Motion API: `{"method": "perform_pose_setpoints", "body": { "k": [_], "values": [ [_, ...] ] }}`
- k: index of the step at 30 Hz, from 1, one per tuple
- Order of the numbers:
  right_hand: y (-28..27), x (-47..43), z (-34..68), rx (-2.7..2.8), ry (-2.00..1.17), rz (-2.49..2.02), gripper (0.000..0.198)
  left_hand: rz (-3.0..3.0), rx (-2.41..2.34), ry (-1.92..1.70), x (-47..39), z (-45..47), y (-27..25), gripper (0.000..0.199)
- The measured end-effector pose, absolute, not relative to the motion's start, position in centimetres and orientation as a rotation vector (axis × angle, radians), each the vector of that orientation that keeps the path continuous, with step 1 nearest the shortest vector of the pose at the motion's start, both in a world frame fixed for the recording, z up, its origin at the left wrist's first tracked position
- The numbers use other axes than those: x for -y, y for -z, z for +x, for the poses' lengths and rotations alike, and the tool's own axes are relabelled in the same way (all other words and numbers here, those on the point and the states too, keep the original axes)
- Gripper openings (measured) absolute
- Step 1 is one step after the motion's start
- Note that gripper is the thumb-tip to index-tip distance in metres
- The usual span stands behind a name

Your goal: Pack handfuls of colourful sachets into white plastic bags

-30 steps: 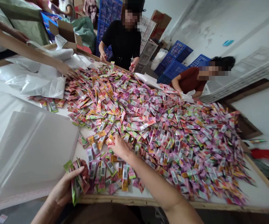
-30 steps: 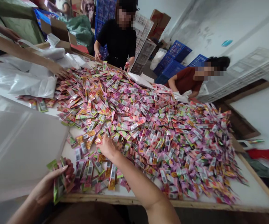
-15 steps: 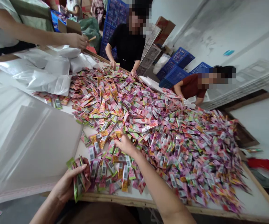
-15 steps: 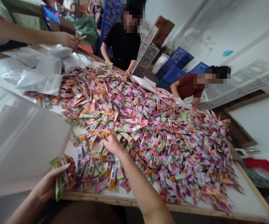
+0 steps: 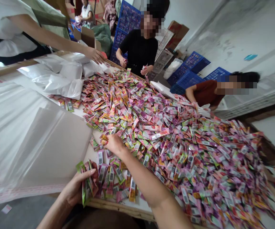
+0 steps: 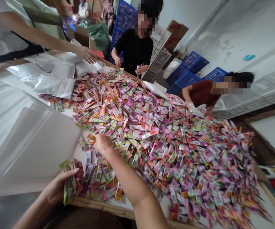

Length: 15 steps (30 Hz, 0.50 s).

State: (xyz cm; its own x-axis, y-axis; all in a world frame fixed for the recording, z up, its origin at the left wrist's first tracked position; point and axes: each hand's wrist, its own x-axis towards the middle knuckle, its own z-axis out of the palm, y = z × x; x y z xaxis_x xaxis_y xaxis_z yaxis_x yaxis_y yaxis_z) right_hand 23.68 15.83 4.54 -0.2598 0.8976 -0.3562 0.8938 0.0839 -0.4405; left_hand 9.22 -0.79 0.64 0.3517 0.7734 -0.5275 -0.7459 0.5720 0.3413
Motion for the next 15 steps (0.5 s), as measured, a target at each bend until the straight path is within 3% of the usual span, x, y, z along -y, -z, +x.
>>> {"method": "perform_pose_setpoints", "body": {
  "k": [4,10,15],
  "values": [
    [-6.2,-15.5,26.7,2.028,-1.199,-1.762,0.023,0.096,-0.790,-1.011,0.9,9.5,-1.4,0.024],
    [-8.0,-10.1,29.2,1.150,-1.910,-1.393,0.037,0.493,-1.109,-1.191,-1.6,11.2,-5.2,0.052],
    [-6.6,-5.1,28.0,0.960,-1.755,-1.389,0.038,0.473,-1.115,-1.144,-2.6,13.1,-5.4,0.040]
  ]
}}
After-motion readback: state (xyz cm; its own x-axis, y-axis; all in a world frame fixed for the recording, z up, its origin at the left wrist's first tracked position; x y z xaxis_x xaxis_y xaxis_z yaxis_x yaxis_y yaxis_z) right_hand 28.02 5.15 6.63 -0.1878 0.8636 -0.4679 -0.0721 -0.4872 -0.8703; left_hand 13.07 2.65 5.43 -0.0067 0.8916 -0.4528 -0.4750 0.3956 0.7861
